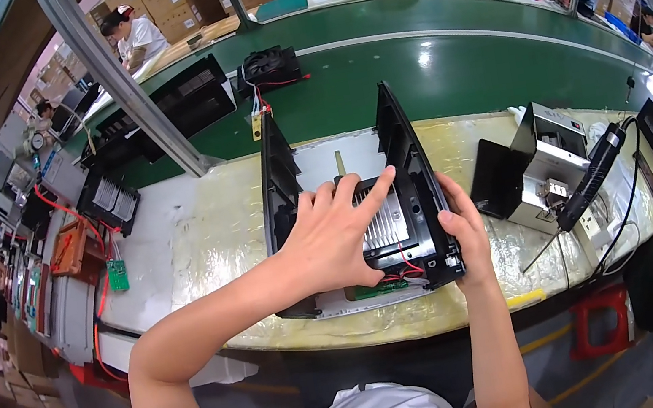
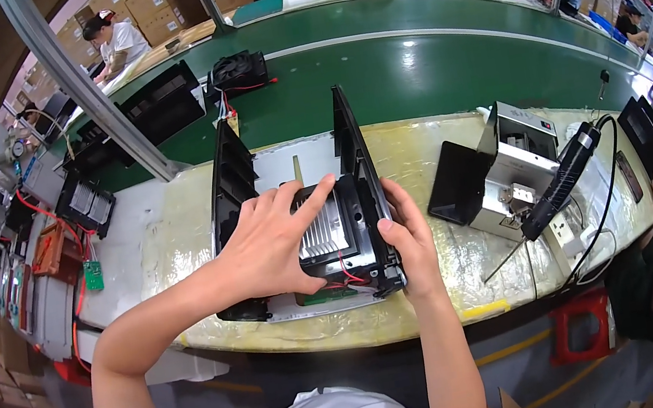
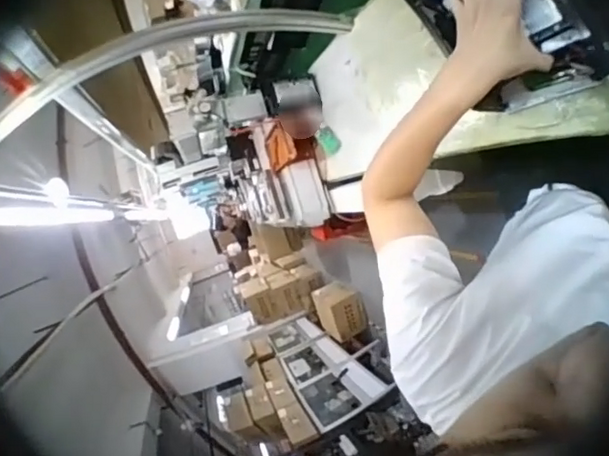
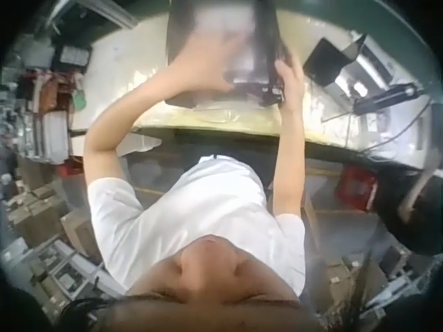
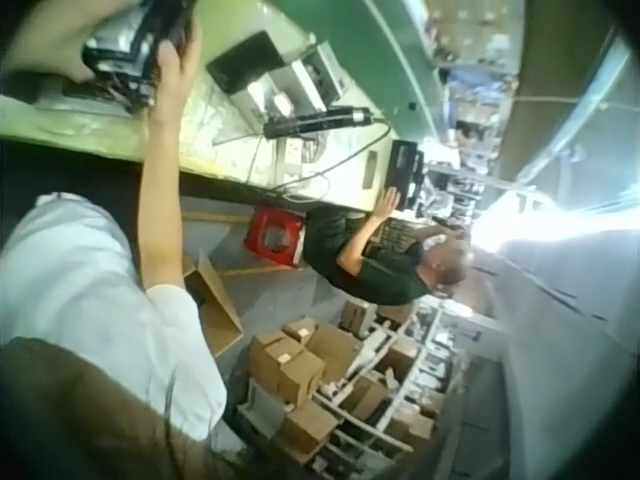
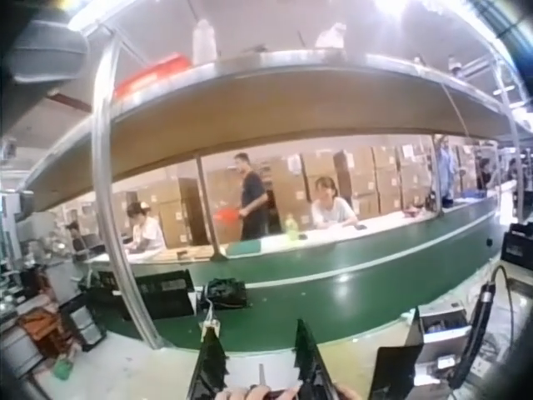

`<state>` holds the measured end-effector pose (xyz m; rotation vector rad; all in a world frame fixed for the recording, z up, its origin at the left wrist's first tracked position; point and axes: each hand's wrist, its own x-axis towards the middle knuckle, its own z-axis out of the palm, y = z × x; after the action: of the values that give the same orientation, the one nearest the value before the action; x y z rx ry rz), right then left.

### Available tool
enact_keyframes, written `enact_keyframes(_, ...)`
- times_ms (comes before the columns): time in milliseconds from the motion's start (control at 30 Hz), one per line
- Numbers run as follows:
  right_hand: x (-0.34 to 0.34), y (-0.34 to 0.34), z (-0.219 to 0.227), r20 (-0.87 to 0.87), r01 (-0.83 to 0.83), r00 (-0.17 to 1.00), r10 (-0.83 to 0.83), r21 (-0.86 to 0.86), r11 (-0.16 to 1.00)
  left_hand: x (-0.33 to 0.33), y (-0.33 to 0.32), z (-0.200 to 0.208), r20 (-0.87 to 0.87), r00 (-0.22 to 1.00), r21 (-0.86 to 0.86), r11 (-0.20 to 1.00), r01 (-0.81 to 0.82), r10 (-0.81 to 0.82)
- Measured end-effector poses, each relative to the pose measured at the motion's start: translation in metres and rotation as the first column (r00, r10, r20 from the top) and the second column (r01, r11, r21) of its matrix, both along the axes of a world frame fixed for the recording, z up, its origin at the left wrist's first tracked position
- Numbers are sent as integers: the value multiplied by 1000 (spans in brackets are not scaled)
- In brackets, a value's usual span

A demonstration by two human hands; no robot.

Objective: Assembling a cooling fan unit into a plastic housing using an electric screwdriver.

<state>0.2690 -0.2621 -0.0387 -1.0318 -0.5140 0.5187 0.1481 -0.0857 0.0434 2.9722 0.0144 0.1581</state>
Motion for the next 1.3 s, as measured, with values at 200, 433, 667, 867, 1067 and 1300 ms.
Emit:
enact_keyframes(200, -1, 0, 1, -49, -24, 998, 26, 34, 999, 2, -3, 14, 187, 979, 138, 989, 50, -76)
enact_keyframes(433, 1, 1, 3, -32, 1, 999, 0, 0, 1000, 3, 2, -3, 54, 998, 48, 998, 42, -44)
enact_keyframes(667, 0, -4, 5, -8, -30, 1000, 30, -11, 999, 5, 2, -7, -11, 1000, 88, 996, 20, -20)
enact_keyframes(867, -12, 12, 0, 47, -18, 999, 19, -19, 1000, 2, 2, -14, 3, 1000, 157, 987, 21, -22)
enact_keyframes(1067, -17, 6, 5, 74, -30, 997, 34, -51, 998, -17, 14, -2, 73, 997, 33, 999, 24, -27)
enact_keyframes(1300, -60, -30, -16, 263, -40, 963, 61, -84, 996, -146, 27, -61, 29, 873, -852, 469, -233, 486)
